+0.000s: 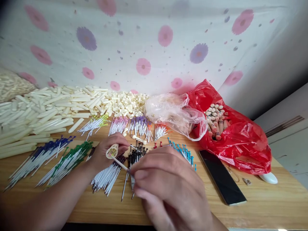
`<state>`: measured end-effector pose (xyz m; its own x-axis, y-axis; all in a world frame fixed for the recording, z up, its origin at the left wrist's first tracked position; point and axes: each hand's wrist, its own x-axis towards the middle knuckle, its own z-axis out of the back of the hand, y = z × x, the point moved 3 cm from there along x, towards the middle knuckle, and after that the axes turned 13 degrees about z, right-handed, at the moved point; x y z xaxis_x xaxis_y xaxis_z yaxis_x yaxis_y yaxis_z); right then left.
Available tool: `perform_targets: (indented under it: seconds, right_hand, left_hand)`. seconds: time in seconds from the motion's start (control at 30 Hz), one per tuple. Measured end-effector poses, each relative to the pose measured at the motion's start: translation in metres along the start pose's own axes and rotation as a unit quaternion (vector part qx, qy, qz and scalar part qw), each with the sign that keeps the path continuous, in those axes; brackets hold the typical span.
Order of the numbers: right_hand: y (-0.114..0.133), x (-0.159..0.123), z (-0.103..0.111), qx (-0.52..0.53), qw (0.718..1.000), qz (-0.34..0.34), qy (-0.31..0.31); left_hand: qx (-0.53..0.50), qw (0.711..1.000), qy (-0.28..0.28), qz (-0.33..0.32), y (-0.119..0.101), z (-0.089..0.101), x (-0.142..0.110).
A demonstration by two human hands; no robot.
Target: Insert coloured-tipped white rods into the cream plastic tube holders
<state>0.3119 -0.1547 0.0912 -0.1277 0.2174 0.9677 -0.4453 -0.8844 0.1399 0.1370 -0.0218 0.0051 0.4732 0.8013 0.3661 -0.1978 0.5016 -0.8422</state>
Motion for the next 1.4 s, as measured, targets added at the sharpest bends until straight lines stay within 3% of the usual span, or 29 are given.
perform_targets:
  seconds: [0.13, 0.57, 0.7, 0.83, 0.97, 1.17, 1.4]
  right_hand:
    - [0.0, 0.003, -0.009, 0.027, 0.994, -0.016, 0.101]
    - [-0.009, 0.002, -0.023, 0.07, 0.991, -0.01, 0.11]
    - [-0.01, 0.001, -0.024, 0.073, 0.99, 0.004, 0.122]
    - [-0.015, -0.005, -0.035, 0.061, 0.989, 0.006, 0.131]
    - [-0.028, -0.015, -0.044, 0.008, 0.99, -0.03, 0.135]
    - [-0.04, -0.023, -0.039, -0.04, 0.985, -0.046, 0.163]
    - [-0.047, -0.018, -0.034, -0.046, 0.982, -0.047, 0.179]
  left_hand:
    - [-0.013, 0.999, 0.034, 0.012, -0.001, -0.004, 0.001]
    - [-0.031, 0.985, 0.148, 0.085, -0.007, -0.007, -0.003]
    - [-0.033, 0.981, 0.178, 0.069, -0.008, -0.008, -0.003]
    - [-0.017, 0.984, 0.172, 0.047, -0.007, -0.008, -0.003]
    - [0.007, 0.98, 0.189, 0.066, -0.003, -0.007, -0.004]
    - [-0.002, 0.981, 0.186, 0.062, -0.007, 0.003, -0.008]
    - [0.076, 0.991, 0.11, 0.021, -0.011, 0.004, -0.007]
